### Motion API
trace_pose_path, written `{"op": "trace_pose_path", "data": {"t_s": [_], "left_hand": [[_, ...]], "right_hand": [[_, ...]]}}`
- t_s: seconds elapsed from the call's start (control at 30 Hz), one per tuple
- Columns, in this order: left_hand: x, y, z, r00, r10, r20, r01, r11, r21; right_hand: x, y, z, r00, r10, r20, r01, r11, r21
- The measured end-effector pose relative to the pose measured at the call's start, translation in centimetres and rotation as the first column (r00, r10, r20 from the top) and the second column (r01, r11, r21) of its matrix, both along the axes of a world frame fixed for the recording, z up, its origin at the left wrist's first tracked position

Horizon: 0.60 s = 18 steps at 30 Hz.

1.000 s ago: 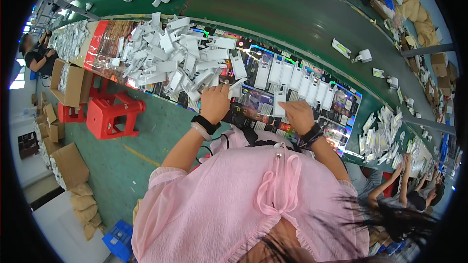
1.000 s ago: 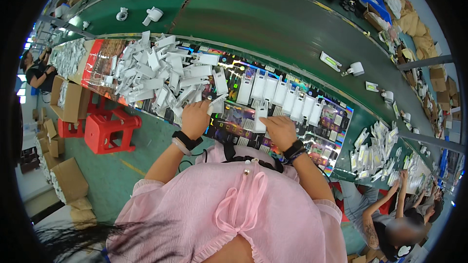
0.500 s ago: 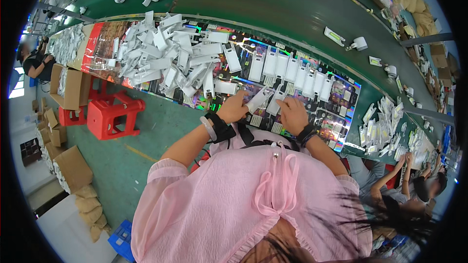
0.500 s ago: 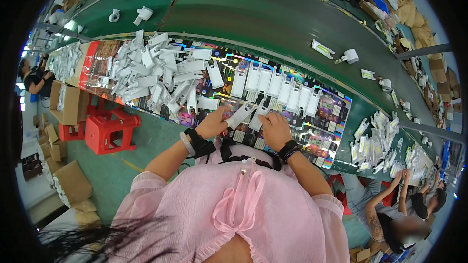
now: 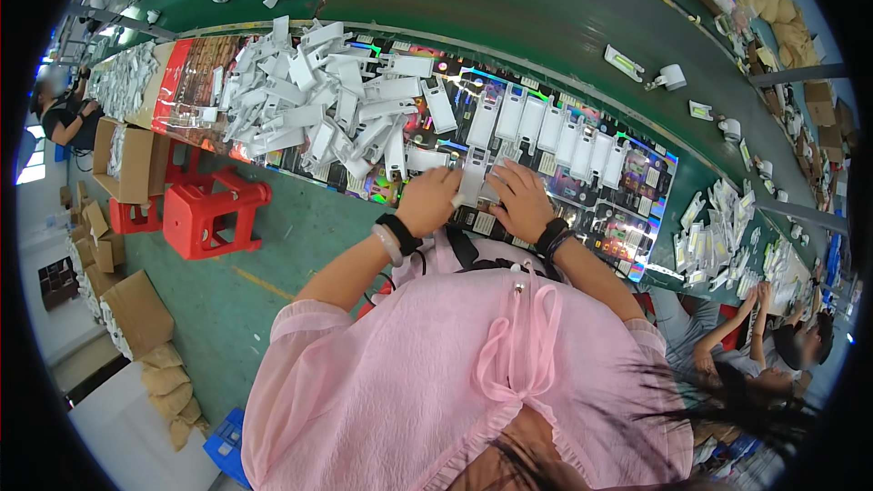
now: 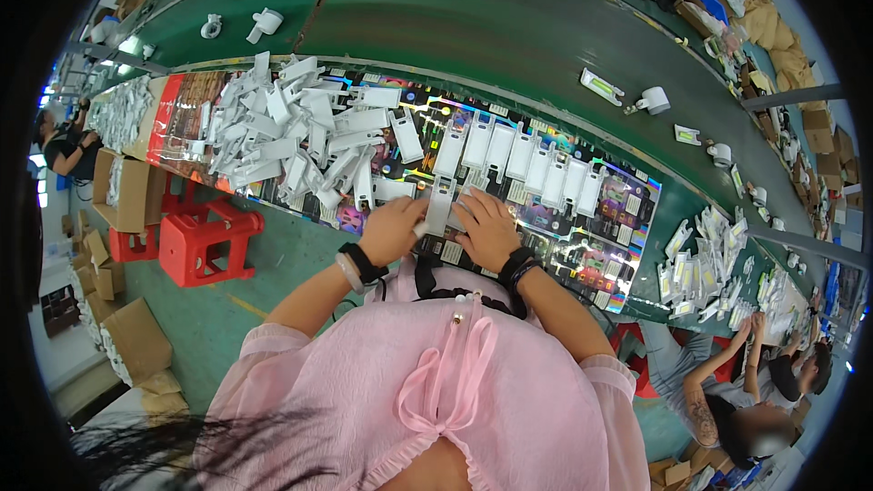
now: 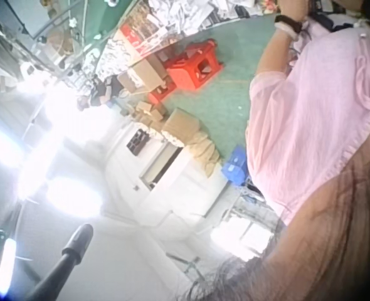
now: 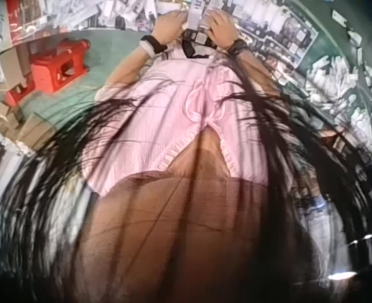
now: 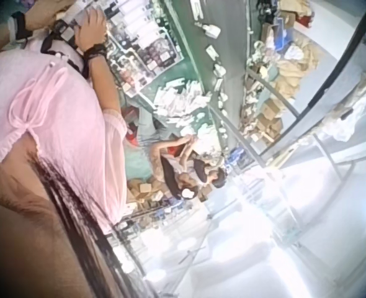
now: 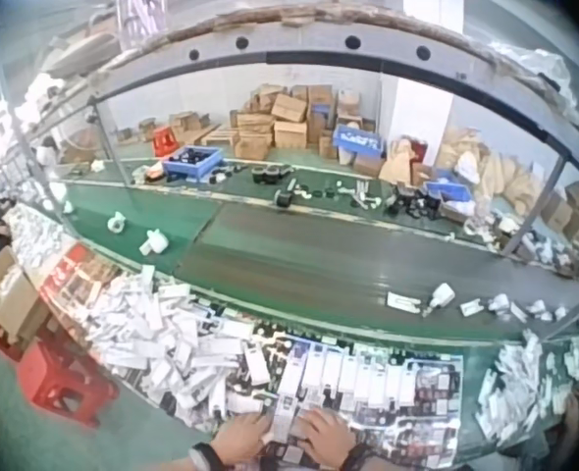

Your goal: The recorder is assembling small electronic components, specifically placing small internal parts into white plastic housings on an industrial assembly line.

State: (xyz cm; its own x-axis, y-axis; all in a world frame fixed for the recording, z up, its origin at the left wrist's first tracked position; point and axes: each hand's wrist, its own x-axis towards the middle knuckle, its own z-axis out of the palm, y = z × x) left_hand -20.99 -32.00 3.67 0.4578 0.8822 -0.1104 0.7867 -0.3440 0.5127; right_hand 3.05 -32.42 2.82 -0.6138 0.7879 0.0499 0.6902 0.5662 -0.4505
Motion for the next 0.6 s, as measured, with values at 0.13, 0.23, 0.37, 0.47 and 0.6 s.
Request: {"op": "trace_pose_path", "data": {"t_s": [0.13,0.23,0.37,0.47,0.6], "left_hand": [[-2.8,0.9,-0.4,0.995,0.048,-0.085,-0.012,0.924,0.382],[-3.1,1.1,-0.4,0.993,0.060,-0.097,-0.024,0.941,0.338],[-1.9,1.2,-1.7,0.990,0.082,-0.111,-0.047,0.956,0.291],[-1.2,1.2,-2.3,0.981,0.098,-0.166,-0.046,0.955,0.292],[-1.7,1.0,-2.1,0.982,0.139,-0.131,-0.118,0.981,0.156]], "right_hand": [[-2.5,2.2,2.6,0.998,-0.059,-0.021,0.060,0.997,0.045],[-5.5,6.1,1.9,0.998,-0.053,-0.020,0.055,0.993,0.108],[-9.7,10.4,-1.2,0.997,-0.057,0.055,0.047,0.984,0.170],[-10.4,11.9,-2.1,0.976,0.012,0.215,-0.028,0.997,0.072],[-9.0,11.5,-0.3,0.987,0.080,0.138,-0.097,0.988,0.123]]}}
